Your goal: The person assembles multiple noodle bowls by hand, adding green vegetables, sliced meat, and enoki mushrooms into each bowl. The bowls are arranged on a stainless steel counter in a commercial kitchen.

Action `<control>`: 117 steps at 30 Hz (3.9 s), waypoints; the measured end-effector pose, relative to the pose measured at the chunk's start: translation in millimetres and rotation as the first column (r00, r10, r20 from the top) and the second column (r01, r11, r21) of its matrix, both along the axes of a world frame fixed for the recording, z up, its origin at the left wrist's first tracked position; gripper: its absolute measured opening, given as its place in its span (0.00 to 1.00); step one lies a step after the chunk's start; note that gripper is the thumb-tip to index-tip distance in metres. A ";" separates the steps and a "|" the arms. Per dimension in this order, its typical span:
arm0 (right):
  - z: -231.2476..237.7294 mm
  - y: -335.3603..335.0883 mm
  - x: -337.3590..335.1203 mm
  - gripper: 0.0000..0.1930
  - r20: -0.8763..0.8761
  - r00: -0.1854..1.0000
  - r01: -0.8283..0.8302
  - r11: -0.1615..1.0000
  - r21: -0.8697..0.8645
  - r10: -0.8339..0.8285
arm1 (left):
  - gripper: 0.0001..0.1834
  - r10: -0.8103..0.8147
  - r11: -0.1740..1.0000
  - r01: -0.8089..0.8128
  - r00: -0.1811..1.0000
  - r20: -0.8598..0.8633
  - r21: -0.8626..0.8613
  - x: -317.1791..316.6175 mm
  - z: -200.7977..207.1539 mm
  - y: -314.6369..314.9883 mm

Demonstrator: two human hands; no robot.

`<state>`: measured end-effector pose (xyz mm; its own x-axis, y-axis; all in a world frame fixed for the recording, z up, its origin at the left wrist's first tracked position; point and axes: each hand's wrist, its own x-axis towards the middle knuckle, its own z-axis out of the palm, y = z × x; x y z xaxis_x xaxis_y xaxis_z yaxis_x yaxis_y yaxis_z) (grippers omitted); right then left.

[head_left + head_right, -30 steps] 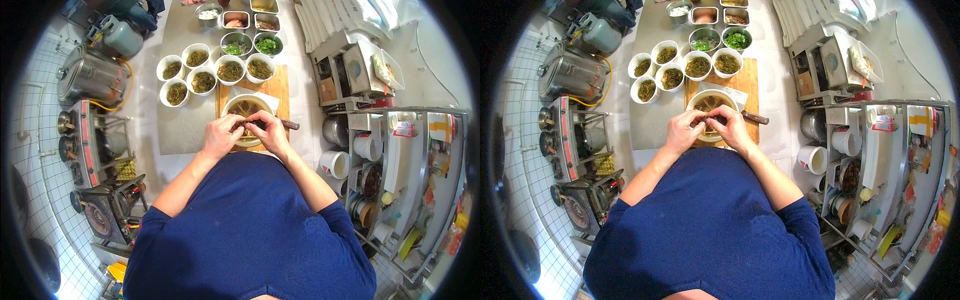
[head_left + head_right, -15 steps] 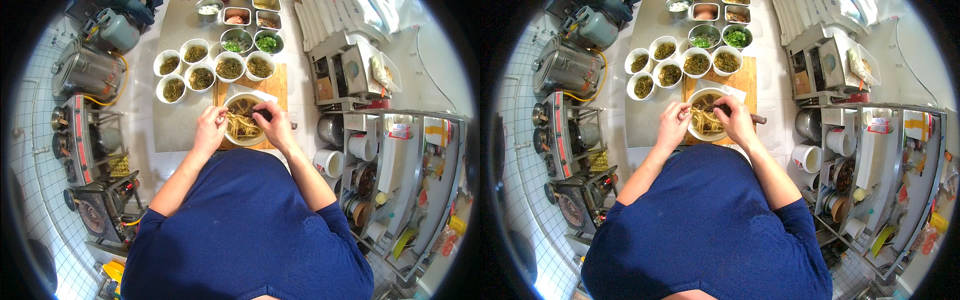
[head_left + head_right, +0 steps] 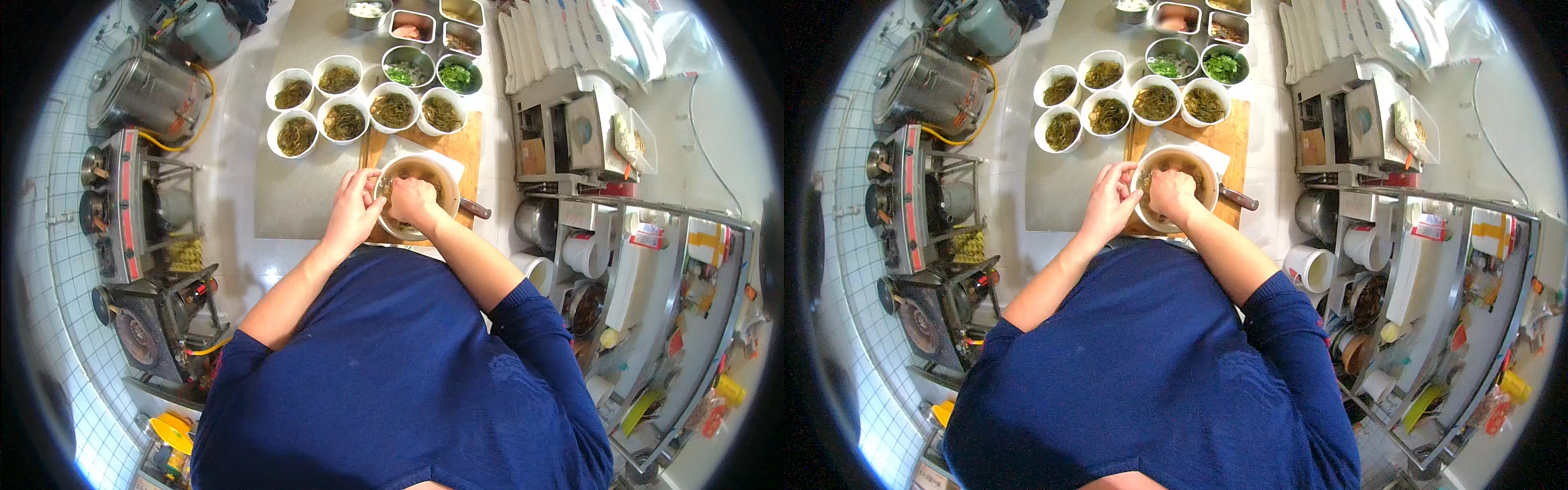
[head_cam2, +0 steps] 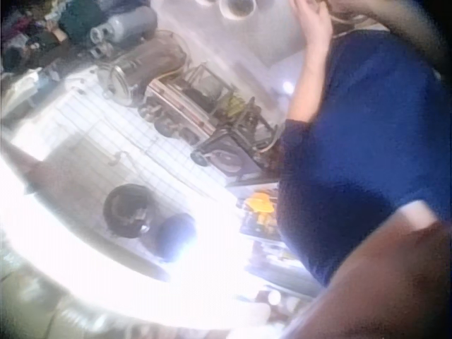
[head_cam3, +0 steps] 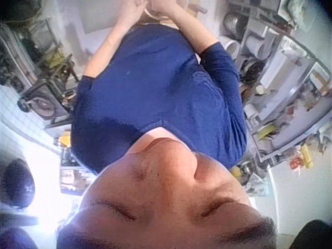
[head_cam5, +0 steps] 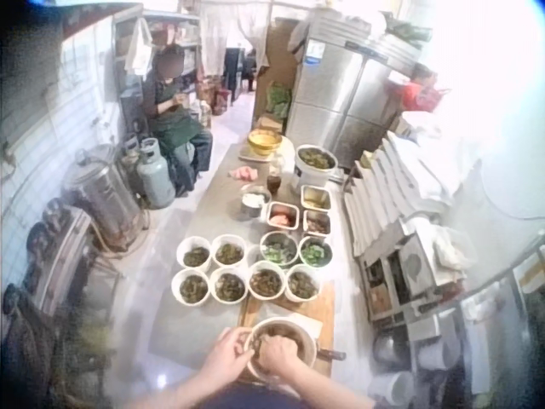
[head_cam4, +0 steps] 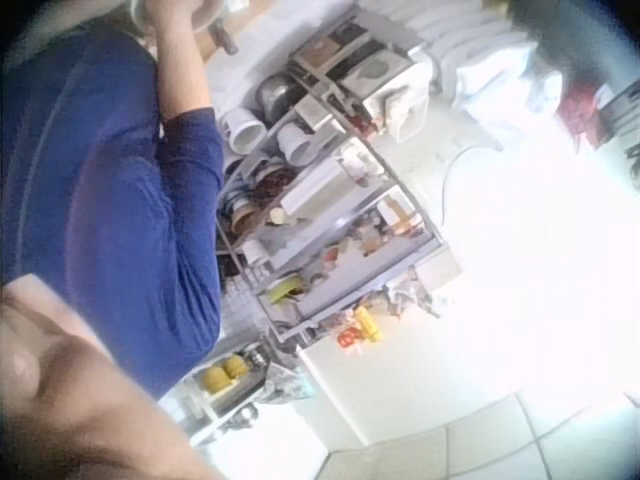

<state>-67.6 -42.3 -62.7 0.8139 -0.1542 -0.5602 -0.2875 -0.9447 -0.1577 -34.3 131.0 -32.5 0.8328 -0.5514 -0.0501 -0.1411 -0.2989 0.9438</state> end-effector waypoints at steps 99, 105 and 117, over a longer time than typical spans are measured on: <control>131.2 112.3 -1179.0 0.08 0.838 -0.451 0.140 -0.903 0.407 0.307 | 0.09 -0.658 -0.015 0.968 -0.198 -0.726 -0.250 -952.7 1.8 -573.4; -1.2 137.7 -1172.1 0.19 0.308 -0.863 -0.196 -0.828 0.526 0.400 | 0.07 -0.702 0.235 0.957 0.044 -0.711 -0.172 -1018.0 -15.4 -671.4; 36.9 153.9 -1283.1 0.11 0.828 -0.484 0.369 -0.792 0.487 0.284 | 0.21 -0.667 0.491 0.847 0.216 -0.714 -0.203 -1063.8 -25.8 -699.6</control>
